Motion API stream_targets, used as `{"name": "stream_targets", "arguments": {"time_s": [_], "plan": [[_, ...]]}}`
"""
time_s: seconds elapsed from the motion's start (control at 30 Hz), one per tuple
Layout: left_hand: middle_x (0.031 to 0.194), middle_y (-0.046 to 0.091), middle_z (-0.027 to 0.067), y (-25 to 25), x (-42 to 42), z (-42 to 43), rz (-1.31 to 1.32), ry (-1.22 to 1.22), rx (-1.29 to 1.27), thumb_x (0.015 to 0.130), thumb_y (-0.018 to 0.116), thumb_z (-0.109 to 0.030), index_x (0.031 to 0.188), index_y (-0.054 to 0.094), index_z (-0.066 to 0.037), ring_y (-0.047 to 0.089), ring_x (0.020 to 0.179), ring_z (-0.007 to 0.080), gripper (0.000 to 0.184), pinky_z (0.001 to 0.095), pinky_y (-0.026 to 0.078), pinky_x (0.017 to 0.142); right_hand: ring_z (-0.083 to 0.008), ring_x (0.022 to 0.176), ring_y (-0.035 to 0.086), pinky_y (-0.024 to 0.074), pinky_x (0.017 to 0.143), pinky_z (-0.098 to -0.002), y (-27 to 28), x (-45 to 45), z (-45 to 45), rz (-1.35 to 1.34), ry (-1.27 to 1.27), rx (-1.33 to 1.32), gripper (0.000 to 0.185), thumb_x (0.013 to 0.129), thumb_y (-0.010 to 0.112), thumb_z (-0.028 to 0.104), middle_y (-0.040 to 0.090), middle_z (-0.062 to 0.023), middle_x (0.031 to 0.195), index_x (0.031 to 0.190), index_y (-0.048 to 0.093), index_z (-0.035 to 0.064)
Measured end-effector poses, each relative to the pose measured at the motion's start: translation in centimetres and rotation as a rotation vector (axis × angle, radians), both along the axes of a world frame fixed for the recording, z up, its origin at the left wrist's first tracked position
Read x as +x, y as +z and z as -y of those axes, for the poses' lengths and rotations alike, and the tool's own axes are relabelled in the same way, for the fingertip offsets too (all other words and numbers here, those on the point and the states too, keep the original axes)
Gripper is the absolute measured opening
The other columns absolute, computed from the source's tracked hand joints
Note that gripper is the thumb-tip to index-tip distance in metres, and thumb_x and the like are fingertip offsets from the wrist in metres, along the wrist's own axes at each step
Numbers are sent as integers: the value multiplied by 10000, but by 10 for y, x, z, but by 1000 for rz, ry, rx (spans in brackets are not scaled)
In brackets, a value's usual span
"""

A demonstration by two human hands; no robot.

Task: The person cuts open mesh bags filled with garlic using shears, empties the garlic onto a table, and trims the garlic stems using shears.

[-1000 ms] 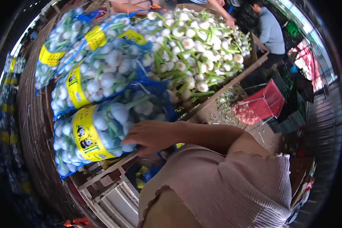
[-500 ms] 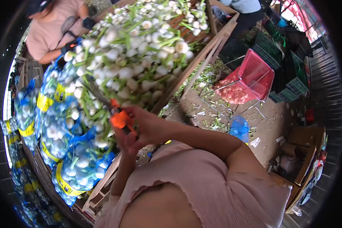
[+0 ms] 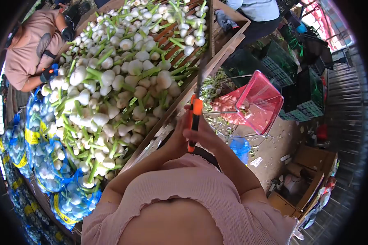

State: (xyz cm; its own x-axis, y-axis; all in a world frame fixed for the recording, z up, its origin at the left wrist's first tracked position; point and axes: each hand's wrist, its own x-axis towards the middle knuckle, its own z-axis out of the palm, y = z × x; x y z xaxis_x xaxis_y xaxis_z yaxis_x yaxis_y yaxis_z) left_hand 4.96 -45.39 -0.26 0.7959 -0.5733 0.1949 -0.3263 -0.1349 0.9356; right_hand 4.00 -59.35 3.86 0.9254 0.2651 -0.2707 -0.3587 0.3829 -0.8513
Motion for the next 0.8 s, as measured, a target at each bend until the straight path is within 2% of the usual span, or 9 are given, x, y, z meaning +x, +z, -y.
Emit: {"name": "stream_targets", "arguments": {"time_s": [0.07,0.13,0.2,0.27,0.33,0.53,0.63,0.7,0.8], "plan": [[1372,210,241,-6,29,12,-18,-102,-37,764,644,-100,1386,222,-83,275,1249,434,752,453,288,1017,-121,1005,452,425,788,-285,2,30,19,-39,-71,-206,800,673,748,246,451,-47,1066,1294,288,39],[1332,303,254,-4,55,-1,98,-194,189,786,635,-170,1242,473,-73,331,1227,414,493,442,327,992,-148,956,444,393,824,-287,-23,54,56,215,-60,-684,765,660,693,145,444,-47,1004,1293,278,35],[1221,440,180,-9,83,-21,-127,-257,162,820,613,-157,1113,547,-33,428,1172,325,325,378,382,950,-229,1029,442,360,890,-366,-11,83,87,171,-89,-917,801,633,711,152,441,-99,1056,1298,277,48],[1086,531,141,-20,105,-40,-223,-96,191,820,597,-115,1087,558,-33,519,1039,273,282,335,429,868,-309,1109,419,322,941,-450,-19,112,135,180,-19,-1644,845,603,740,191,432,-152,1112,1301,280,66],[995,565,116,-27,114,-60,-342,168,271,819,581,-88,1050,571,-30,553,928,239,238,315,441,815,-335,1124,405,317,940,-475,-24,145,159,191,75,-2037,903,561,770,283,424,-164,1138,1299,291,80],[879,603,120,-43,120,-68,-383,410,400,800,586,-153,980,606,-17,588,836,272,226,355,464,773,-319,1137,386,311,940,-477,-53,255,162,57,418,-2023,950,514,781,391,421,-121,1156,1280,310,84],[984,565,142,-54,117,-42,-29,359,838,763,625,-207,1037,574,-32,557,888,304,330,394,457,798,-322,983,514,420,829,-435,-106,282,175,285,300,-1855,740,587,745,361,523,-138,1013,1184,416,73],[1067,512,163,-76,115,-28,-95,470,767,732,645,-232,1086,536,-46,521,949,337,414,425,450,811,-346,816,583,482,710,-403,-115,301,180,394,160,-1636,551,640,716,289,582,-142,872,1085,489,59],[1164,426,193,-101,103,-25,-188,469,720,696,658,-233,1166,465,-68,451,1029,395,533,469,429,841,-354,813,587,482,699,-409,-120,297,197,267,135,-1497,525,631,721,250,593,-123,873,1062,494,53]]}}
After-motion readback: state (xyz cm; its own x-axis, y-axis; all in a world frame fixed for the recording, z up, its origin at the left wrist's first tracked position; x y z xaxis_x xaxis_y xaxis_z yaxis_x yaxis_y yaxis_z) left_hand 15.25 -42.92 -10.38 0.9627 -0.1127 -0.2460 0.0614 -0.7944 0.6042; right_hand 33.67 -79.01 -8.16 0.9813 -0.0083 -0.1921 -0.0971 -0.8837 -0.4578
